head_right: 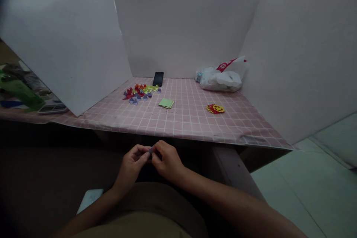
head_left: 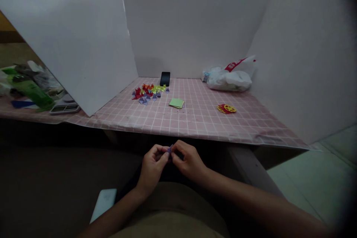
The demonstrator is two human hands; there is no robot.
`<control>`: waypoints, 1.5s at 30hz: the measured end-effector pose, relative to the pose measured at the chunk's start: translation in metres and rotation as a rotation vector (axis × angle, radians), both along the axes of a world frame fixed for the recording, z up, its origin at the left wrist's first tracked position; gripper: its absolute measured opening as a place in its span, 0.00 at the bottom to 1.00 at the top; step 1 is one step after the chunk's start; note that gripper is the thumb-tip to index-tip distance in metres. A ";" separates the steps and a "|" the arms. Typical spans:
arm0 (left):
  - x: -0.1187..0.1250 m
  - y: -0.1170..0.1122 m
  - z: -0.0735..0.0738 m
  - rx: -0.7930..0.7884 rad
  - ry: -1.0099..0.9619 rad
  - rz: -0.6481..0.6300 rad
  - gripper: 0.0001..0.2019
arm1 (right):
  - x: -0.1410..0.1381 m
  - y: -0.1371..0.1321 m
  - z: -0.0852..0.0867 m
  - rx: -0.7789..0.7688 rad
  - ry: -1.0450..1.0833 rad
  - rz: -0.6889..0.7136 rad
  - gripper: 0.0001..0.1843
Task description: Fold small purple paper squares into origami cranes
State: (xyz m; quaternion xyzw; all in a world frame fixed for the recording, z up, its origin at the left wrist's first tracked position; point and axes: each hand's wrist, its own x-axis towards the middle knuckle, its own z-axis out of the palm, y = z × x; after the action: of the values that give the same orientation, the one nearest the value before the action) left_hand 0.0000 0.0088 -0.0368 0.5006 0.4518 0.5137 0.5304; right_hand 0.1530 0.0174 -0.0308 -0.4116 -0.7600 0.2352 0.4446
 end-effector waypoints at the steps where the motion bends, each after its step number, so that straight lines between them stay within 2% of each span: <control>1: 0.000 0.000 0.000 -0.005 -0.006 0.002 0.09 | 0.000 0.000 0.000 -0.009 0.006 -0.001 0.06; 12: 0.002 0.002 0.007 -0.026 -0.104 0.041 0.09 | -0.001 0.000 0.003 -0.092 0.128 -0.023 0.05; 24: 0.002 0.003 0.003 0.057 0.057 0.055 0.08 | -0.002 0.000 0.000 -0.052 0.093 -0.009 0.05; 36: 0.002 0.001 0.000 0.124 0.161 0.099 0.07 | 0.001 0.000 0.003 -0.099 0.087 0.004 0.05; 45: 0.001 0.001 0.000 0.135 0.194 0.102 0.07 | 0.002 0.001 0.001 -0.004 -0.017 0.021 0.05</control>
State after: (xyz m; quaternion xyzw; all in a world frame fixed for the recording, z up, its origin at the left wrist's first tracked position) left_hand 0.0005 0.0094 -0.0371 0.5589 0.4901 0.5184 0.4226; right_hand 0.1551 0.0184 -0.0302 -0.4064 -0.7675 0.2381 0.4347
